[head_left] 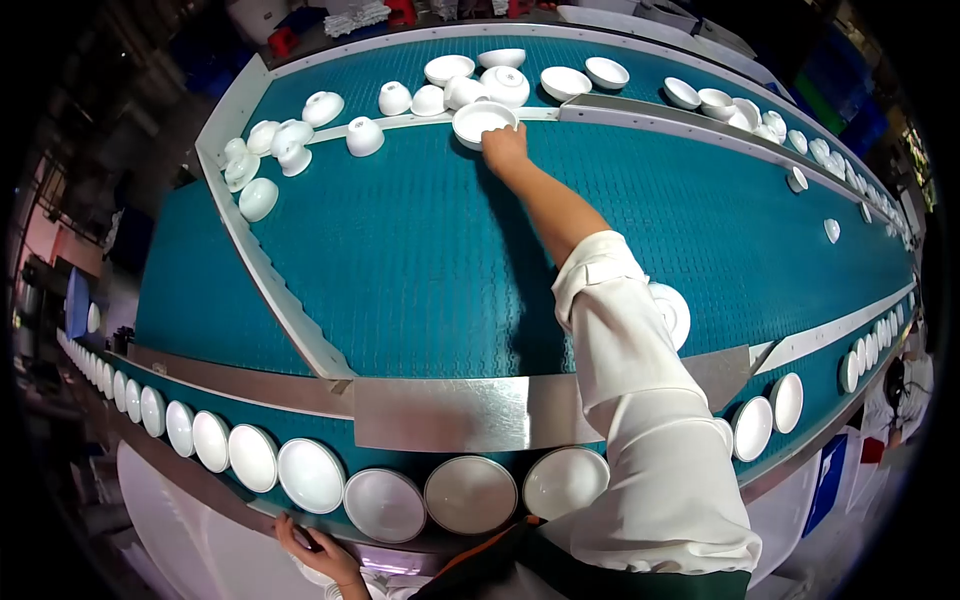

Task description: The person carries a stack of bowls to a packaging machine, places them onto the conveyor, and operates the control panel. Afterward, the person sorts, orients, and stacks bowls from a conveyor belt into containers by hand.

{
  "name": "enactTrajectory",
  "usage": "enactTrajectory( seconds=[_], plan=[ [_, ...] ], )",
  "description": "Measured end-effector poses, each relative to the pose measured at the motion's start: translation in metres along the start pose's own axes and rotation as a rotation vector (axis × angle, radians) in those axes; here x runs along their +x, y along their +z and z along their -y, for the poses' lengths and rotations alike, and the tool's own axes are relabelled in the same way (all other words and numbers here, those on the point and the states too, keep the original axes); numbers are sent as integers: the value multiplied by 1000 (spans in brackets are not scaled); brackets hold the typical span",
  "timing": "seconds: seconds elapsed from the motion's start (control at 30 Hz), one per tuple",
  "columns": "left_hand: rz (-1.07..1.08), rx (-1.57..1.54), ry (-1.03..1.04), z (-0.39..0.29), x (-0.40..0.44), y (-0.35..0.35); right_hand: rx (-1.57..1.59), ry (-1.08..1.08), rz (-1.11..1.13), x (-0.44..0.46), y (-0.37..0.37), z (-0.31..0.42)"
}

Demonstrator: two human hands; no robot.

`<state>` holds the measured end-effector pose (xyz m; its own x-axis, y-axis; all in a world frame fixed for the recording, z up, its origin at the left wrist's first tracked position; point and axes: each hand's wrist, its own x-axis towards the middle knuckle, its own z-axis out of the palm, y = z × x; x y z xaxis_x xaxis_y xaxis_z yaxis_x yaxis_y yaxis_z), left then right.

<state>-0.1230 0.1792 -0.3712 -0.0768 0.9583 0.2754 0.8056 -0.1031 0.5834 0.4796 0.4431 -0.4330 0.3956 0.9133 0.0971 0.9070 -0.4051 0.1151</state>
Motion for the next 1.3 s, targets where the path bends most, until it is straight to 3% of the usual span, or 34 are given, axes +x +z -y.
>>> enactTrajectory(
  seconds=[0.07,0.2,0.27,0.33,0.4,0.47,0.57,0.6,0.67,0.73,0.8,0.87,0.93,1.0,1.1,1.17,1.3],
  plan=[
    [-6,66,20,-7,-4,0,85,1,-81,-7,0,9],
    [-14,-58,3,-17,-4,5,834,-78,-27,-62,-49,-17],
    [-13,17,45,-28,-2,6,799,-223,73,-131,-103,-22],
    [-27,40,83,-36,-1,7,750,-513,-74,-202,-131,-28],
    [-45,62,132,-56,5,12,780,-728,-53,-267,-157,-34],
    [-52,-128,254,-98,16,29,660,-857,-124,-315,-157,-35],
    [143,-395,349,-172,38,60,609,-898,-14,-353,-143,-43],
    [242,-430,364,-189,47,75,664,-850,73,-354,-147,-45],
    [490,-450,403,-226,69,109,740,-786,37,-347,-156,-43],
    [595,-518,388,-255,87,162,885,-620,-82,-329,-164,-45],
    [680,-538,353,-272,104,211,770,-426,-98,-303,-136,-47],
    [954,-408,10,-285,117,255,570,-348,104,-293,-124,-49],
    [1141,-390,-130,-282,130,303,623,-369,113,-283,-114,-49],
    [1122,-389,-121,-274,128,315,736,-441,84,-276,-104,-51],
    [1223,-586,-130,-249,137,337,663,-473,40,-276,-105,-61],
    [1121,-664,-258,-241,142,325,581,-471,72,-273,-103,-63],
    [913,-784,-236,-246,150,258,501,-316,-32,-274,-90,-100]
  ],
)
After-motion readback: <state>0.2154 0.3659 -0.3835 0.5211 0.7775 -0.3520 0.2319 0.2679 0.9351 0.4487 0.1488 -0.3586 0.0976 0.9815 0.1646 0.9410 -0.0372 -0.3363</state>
